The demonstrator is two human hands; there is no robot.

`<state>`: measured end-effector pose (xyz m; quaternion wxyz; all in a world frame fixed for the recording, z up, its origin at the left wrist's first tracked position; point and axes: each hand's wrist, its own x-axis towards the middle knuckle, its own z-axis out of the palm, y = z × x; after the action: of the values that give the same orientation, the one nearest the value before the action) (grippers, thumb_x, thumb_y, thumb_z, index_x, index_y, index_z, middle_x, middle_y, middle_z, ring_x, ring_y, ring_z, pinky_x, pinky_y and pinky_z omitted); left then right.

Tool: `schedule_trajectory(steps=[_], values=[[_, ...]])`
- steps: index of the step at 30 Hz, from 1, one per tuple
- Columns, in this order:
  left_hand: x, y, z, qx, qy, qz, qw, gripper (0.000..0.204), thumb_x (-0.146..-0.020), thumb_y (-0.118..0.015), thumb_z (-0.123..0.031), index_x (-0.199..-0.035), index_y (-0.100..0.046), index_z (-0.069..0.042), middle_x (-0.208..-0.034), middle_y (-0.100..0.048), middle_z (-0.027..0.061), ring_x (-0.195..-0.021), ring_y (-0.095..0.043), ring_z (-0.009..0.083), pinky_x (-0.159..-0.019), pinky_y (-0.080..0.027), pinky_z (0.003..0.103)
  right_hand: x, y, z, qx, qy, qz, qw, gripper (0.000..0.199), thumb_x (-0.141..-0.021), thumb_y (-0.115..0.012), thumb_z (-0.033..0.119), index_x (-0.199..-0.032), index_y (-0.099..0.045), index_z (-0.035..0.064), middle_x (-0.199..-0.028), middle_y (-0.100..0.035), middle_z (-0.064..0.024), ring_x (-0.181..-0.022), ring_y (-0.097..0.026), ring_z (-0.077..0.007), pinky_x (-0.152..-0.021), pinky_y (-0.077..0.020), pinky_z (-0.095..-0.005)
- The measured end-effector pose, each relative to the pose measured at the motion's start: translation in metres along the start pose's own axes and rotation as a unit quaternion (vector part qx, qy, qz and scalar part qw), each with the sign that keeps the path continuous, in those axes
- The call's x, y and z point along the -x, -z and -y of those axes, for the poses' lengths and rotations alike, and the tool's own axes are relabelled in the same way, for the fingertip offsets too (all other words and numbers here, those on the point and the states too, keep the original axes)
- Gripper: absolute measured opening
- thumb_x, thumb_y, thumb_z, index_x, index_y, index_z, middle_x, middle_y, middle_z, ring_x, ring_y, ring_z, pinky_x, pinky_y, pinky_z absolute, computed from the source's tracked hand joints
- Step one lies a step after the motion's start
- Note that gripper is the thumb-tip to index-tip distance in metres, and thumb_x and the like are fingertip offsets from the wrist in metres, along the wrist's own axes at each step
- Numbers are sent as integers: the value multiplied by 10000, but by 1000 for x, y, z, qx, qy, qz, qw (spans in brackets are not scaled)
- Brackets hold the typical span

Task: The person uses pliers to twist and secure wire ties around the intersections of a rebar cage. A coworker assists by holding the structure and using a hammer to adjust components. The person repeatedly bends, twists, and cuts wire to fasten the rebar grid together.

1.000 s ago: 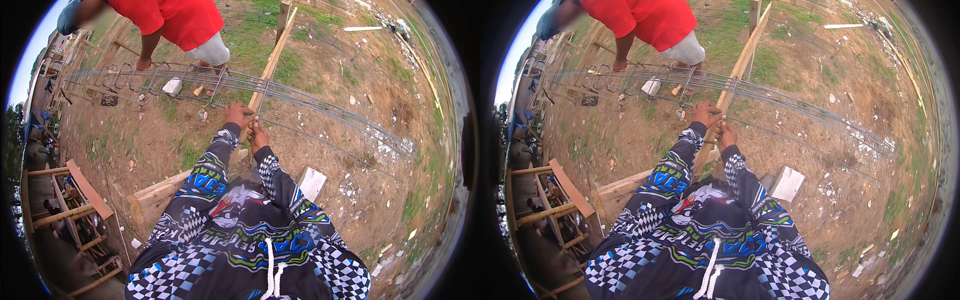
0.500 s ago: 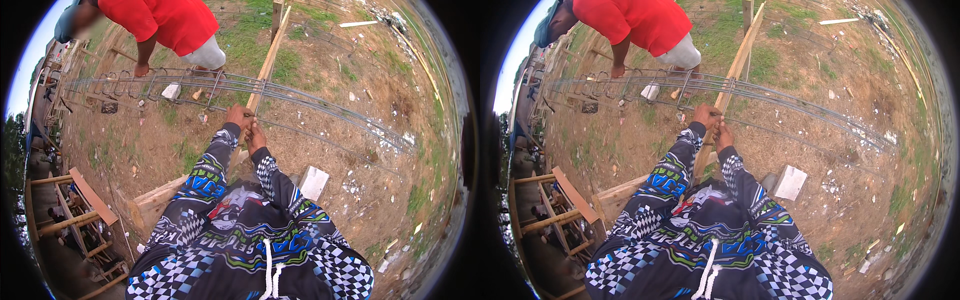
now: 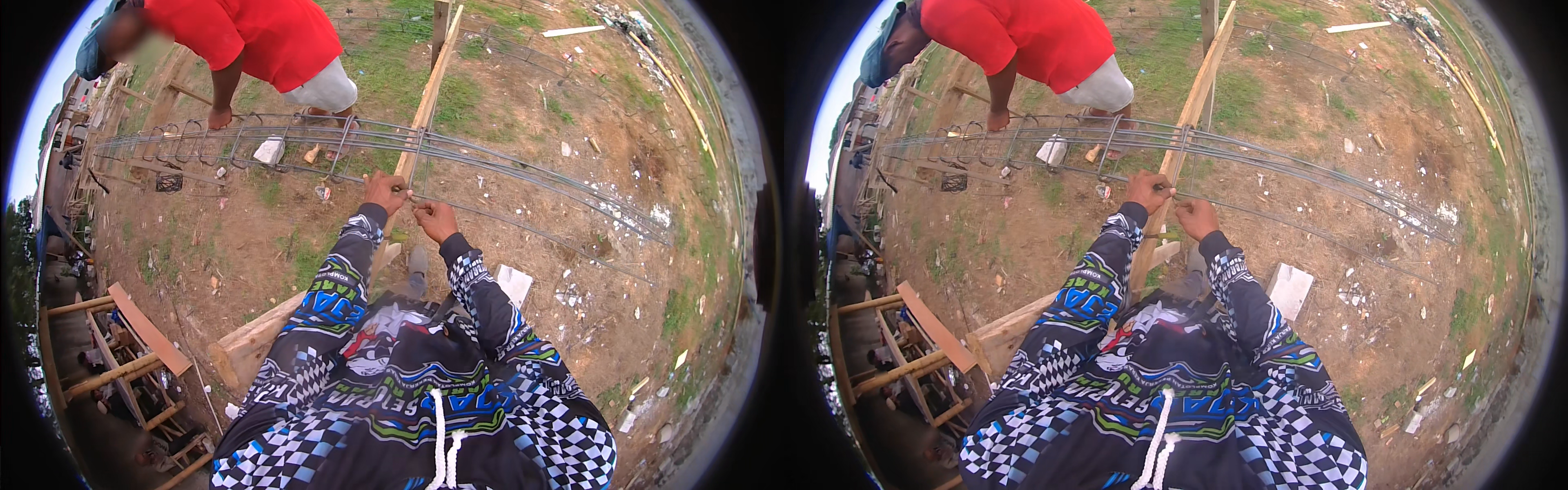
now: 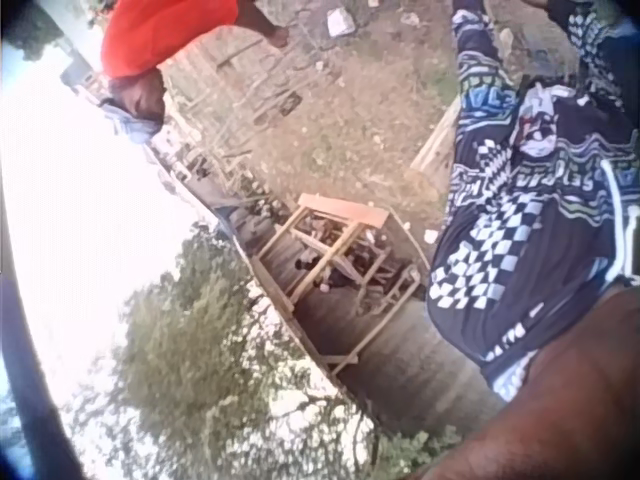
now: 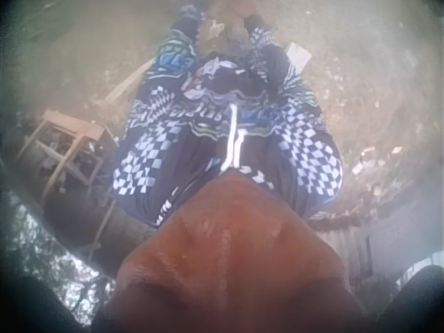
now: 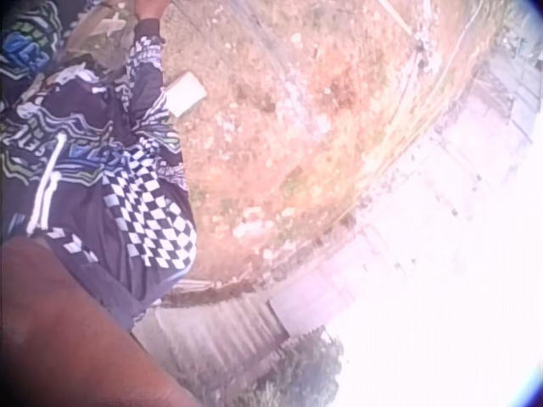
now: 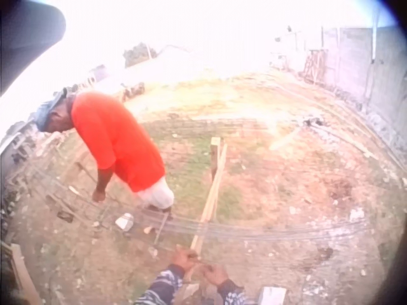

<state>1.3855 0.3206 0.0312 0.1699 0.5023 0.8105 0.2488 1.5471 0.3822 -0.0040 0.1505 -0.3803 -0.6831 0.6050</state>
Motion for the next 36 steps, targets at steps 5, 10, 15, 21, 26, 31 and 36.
schedule_trajectory(steps=[5,10,15,21,26,31,36], values=[[2,1,0,14,33,7,999,205,-720,-755,-346,-744,-677,-158,-828,-632,42,-1011,-498,260,-996,-258,515,-23,52,75,397,169,76,899,153,-813,-584,176,-856,-705,92,-772,-663,-163,-681,-632,-351,-659,-506,-443],[0,6,-7,0,42,17,999,256,-686,-755,-394,-777,-687,-164,-905,-649,63,-1003,-504,269,-955,-294,455,-54,46,51,373,196,-24,907,151,-773,-683,244,-861,-709,123,-708,-662,-121,-741,-652,-324,-666,-507,-438],[8,8,-11,-9,-1,-6,1000,288,-620,-814,-337,-798,-680,-153,-932,-649,56,-1016,-502,257,-955,-304,438,-68,23,48,351,27,25,936,188,-719,-751,255,-841,-712,118,-748,-683,-130,-754,-662,-314,-680,-514,-407],[10,0,-16,-21,-16,-42,999,295,-618,-821,-214,-856,-668,-131,-931,-667,8,-1036,-499,243,-953,-301,442,-85,45,20,228,90,146,959,260,-719,-718,299,-798,-720,52,-733,-674,-169,-726,-663,-317,-675,-504,-406],[11,-4,-9,-47,-5,-38,998,298,-624,-816,-271,-836,-653,-139,-913,-664,2,-1025,-509,262,-1006,-275,497,-61,48,36,170,16,229,958,290,-797,-616,299,-774,-685,17,-655,-621,-122,-619,-568,-203,-615,-451,-352],[3,-1,-12,-38,-8,-6,999,316,-618,-824,-278,-839,-649,-135,-892,-662,5,-1008,-516,256,-940,-311,465,-53,46,43,299,-22,227,927,220,-754,-646,230,-823,-653,22,-755,-638,-130,-707,-588,-277,-660,-458,-370],[-1,4,-8,-19,-16,5,1000,316,-601,-840,-295,-795,-655,-126,-848,-656,25,-969,-534,277,-871,-341,447,23,32,40,282,358,-35,889,267,-719,-666,139,-954,-571,53,-1013,-594,-125,-1004,-547,-344,-875,-436,-431]])
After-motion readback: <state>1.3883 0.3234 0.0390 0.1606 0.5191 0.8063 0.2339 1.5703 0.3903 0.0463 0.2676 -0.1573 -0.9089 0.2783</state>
